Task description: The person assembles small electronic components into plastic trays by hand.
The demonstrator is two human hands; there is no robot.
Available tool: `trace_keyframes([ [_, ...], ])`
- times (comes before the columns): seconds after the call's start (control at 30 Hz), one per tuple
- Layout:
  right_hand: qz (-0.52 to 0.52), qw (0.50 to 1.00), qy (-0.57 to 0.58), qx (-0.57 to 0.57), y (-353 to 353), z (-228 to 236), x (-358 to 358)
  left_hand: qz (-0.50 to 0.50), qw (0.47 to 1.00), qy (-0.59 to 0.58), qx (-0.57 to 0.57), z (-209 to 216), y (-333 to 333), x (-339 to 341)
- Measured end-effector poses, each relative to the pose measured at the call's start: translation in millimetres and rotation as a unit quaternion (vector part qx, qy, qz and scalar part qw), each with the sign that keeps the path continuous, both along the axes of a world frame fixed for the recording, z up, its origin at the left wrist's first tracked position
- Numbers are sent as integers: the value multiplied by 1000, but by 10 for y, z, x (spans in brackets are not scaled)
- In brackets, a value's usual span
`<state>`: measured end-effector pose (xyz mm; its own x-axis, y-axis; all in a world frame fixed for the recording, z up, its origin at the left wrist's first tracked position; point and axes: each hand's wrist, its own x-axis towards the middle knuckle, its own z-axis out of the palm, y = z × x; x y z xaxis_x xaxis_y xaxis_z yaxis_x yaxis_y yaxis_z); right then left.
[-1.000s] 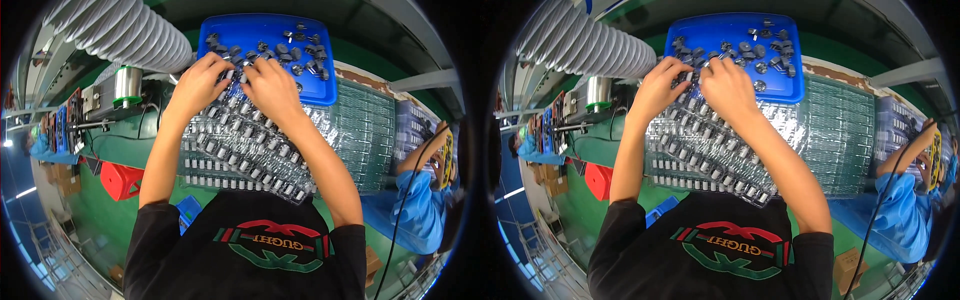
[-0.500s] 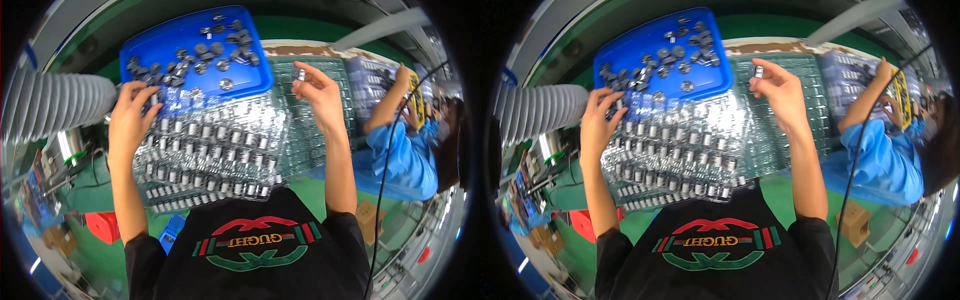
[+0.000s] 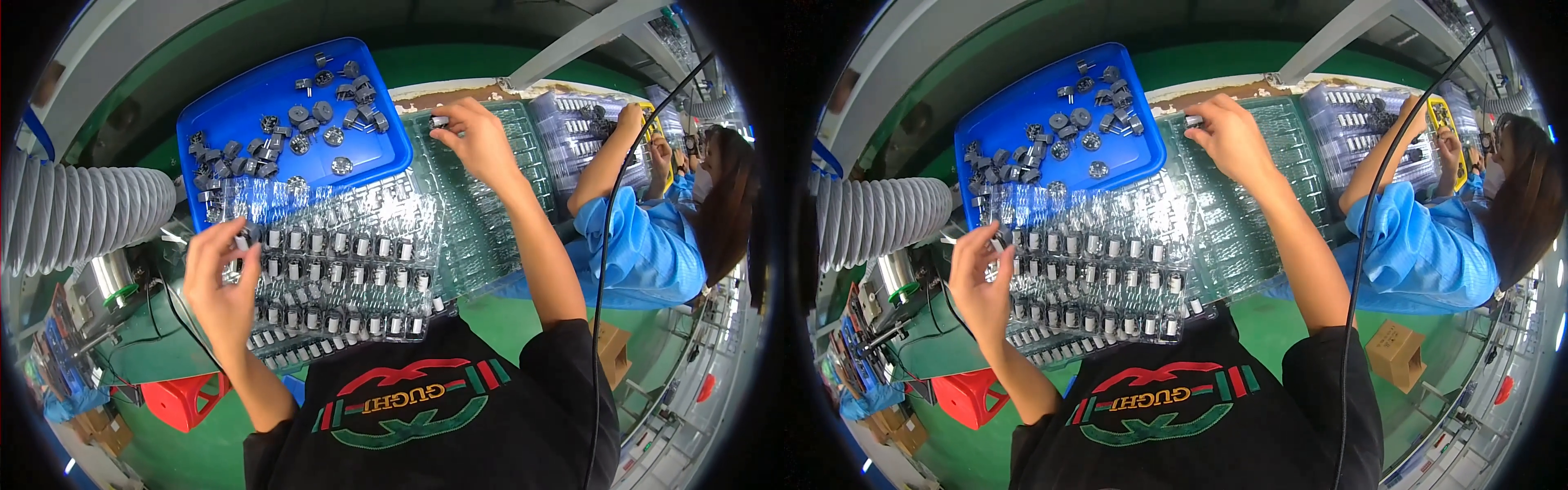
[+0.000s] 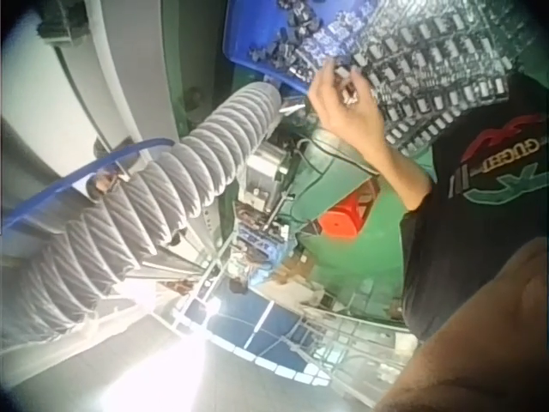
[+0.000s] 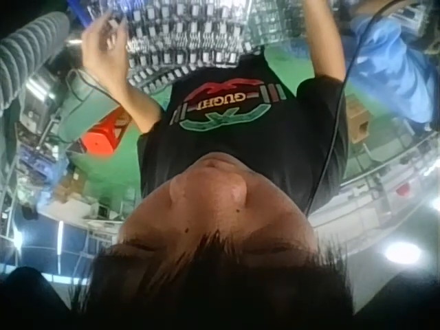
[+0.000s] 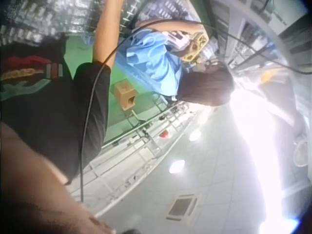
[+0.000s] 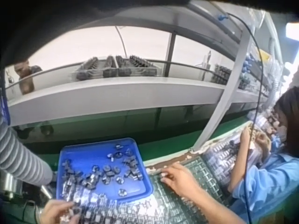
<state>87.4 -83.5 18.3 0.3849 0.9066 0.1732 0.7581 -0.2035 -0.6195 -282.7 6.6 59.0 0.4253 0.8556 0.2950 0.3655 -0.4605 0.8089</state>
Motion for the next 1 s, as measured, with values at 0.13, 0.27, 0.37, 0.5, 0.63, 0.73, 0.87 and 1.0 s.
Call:
trace_keyframes([
  [0.13,30,995,-99,1,61,-47,-42,5,994,-74,-76,-107,-261,97],
  [0.27,45,996,-67,45,46,-221,-133,-22,995,-48,-89,-158,-344,108],
  [0.37,19,997,-26,74,49,-243,-170,-33,991,-63,-110,-118,-381,159],
  [0.5,7,997,9,76,44,-309,-157,-55,990,-74,-104,-114,-386,241],
  [0.63,24,992,-67,106,-4,-226,-190,-75,995,-44,-46,-82,-386,430],
  [0.73,24,969,-169,177,-77,38,-356,-77,996,-34,-35,-56,-393,591],
  [0.87,61,964,249,66,-319,419,-974,-91,995,-28,-15,-53,-448,784],
  [1.0,33,949,305,75,-447,393,-1336,-118,991,-30,52,-41,-512,948],
])
